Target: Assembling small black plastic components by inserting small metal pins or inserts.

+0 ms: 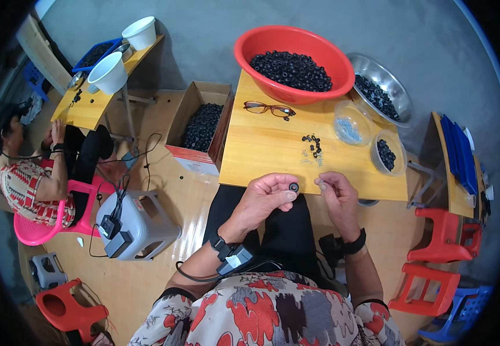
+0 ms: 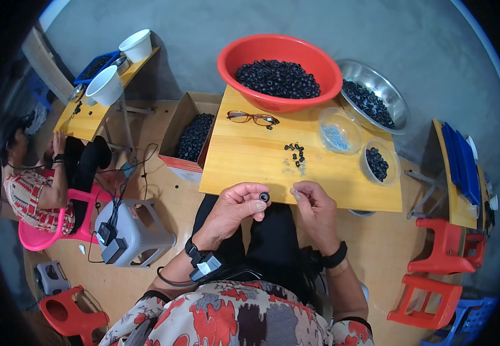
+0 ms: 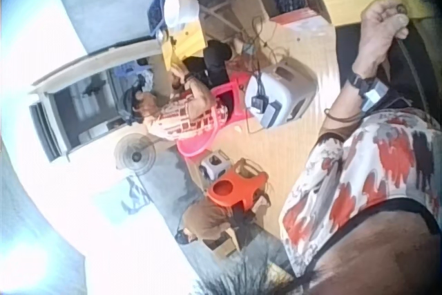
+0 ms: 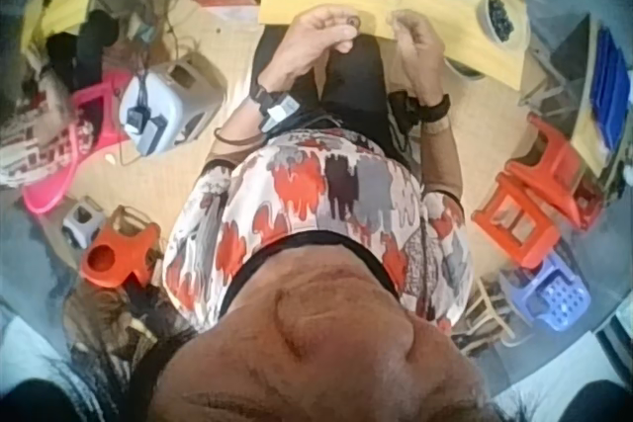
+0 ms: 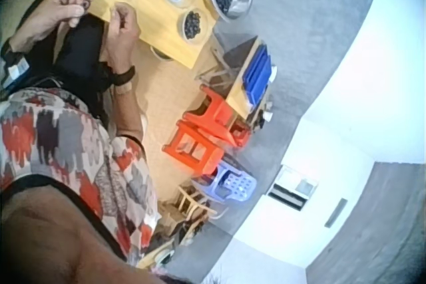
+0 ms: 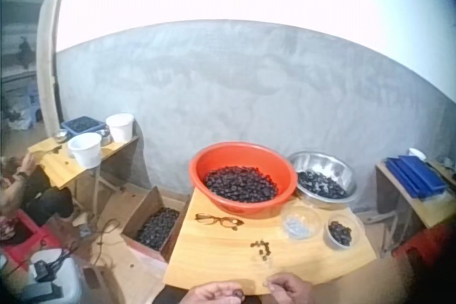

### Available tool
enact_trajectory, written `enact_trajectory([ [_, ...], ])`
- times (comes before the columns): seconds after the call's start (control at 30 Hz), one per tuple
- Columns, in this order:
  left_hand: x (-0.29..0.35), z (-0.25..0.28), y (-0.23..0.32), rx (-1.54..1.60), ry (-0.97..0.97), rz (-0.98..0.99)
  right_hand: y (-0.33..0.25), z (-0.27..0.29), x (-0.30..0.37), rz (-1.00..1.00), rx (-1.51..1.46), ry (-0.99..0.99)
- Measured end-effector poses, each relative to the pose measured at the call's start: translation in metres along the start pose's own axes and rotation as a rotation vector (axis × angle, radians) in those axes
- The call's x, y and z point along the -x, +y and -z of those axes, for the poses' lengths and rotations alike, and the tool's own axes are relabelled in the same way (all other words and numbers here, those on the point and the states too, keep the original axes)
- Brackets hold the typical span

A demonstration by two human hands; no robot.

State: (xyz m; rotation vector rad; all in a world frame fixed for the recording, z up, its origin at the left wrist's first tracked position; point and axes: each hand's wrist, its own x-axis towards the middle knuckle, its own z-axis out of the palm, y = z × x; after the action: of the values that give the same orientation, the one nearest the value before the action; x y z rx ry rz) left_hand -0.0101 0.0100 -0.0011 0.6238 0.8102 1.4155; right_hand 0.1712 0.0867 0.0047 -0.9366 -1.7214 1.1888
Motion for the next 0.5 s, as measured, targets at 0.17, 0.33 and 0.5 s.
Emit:
enact_trajectory([
  [0.17,0.006,0.003,-0.001,-0.002,0.026,-0.033,-0.02,-0.001,-0.003,-0.015,-0.168,-0.07],
  [0.33,0.011,-0.001,0.004,-0.006,0.03,-0.056,-0.037,-0.003,-0.005,0.019,-0.137,-0.135],
  [0.5,0.009,0.003,0.005,-0.02,0.008,-0.086,-0.041,-0.011,-0.004,-0.013,-0.188,-0.112],
])
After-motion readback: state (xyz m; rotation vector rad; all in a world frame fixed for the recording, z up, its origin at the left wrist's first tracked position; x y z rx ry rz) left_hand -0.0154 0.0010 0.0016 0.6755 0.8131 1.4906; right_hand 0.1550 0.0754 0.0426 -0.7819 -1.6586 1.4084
